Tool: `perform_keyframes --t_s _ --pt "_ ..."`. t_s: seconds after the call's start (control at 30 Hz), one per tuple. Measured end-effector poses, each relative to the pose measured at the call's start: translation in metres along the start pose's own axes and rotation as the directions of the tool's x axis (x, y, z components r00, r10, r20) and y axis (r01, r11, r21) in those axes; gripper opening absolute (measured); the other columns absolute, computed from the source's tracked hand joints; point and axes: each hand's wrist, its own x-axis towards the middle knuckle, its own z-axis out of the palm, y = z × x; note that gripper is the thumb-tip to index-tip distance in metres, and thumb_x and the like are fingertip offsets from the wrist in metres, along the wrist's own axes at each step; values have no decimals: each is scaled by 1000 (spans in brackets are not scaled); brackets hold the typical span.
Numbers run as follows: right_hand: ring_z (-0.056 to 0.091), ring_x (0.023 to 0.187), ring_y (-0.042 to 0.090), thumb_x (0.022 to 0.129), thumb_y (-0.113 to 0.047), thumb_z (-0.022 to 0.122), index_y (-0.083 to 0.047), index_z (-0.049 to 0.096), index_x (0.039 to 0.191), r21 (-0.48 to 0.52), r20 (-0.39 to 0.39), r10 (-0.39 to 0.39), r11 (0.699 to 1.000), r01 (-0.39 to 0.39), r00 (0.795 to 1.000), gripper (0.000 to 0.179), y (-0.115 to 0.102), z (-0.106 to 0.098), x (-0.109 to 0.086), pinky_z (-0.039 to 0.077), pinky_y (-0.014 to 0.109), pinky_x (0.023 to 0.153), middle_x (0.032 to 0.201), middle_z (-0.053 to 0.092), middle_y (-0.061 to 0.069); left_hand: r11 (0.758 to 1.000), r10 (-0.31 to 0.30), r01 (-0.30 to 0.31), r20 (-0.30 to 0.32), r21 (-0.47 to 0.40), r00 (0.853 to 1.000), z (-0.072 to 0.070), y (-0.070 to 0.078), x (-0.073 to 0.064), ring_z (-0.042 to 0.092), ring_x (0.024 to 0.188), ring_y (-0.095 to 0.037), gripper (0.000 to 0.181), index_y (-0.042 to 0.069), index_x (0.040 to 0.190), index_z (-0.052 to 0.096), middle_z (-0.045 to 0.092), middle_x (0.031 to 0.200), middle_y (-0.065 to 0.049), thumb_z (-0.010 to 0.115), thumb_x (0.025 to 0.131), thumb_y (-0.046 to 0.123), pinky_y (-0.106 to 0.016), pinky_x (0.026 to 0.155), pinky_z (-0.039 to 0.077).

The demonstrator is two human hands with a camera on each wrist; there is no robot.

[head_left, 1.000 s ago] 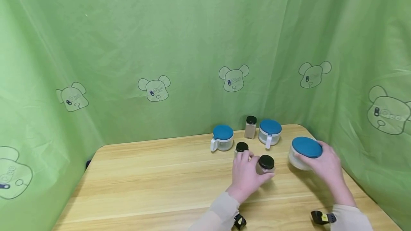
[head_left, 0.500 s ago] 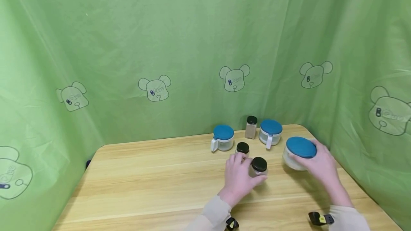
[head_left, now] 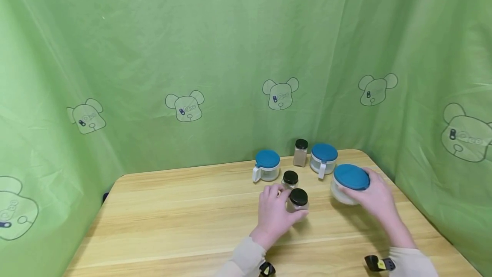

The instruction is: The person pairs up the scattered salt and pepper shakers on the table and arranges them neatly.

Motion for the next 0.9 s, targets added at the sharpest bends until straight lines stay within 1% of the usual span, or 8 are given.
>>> perform_keyframes --t_s 0.23,0.43,0.57,0.9 --pt "44 117 56 78 -49 77 12 32 142 9 16 -33 999 33 999 99 -9 3 -2 40 69 88 133 42 40 1000 -13 13 -7 -2 1000 -3 -10 -4 46 103 -12 64 19 111 71 56 111 5 73 70 68 -29 87 40" --pt "44 117 56 77 -46 78 13 34 140 13 19 -68 998 68 997 97 -14 3 -3 39 70 89 133 42 41 1000 -17 17 -15 -2 1000 -8 -19 -8 46 104 -12 66 16 110 72 56 112 4 71 71 69 -30 88 40" --pt "44 117 56 77 -46 78 13 35 140 15 23 -75 997 75 997 97 -17 3 -4 39 70 89 134 42 40 1000 -17 17 -20 7 1000 -12 -25 -11 46 104 -12 67 17 109 72 56 112 4 68 71 72 -31 89 40" --pt "45 119 55 75 -48 79 10 35 142 20 44 -87 996 87 995 99 -28 4 -8 39 70 89 136 42 39 999 -32 32 -35 -9 999 -23 -37 -17 46 100 -13 66 16 107 72 55 110 4 71 70 70 -32 87 38"
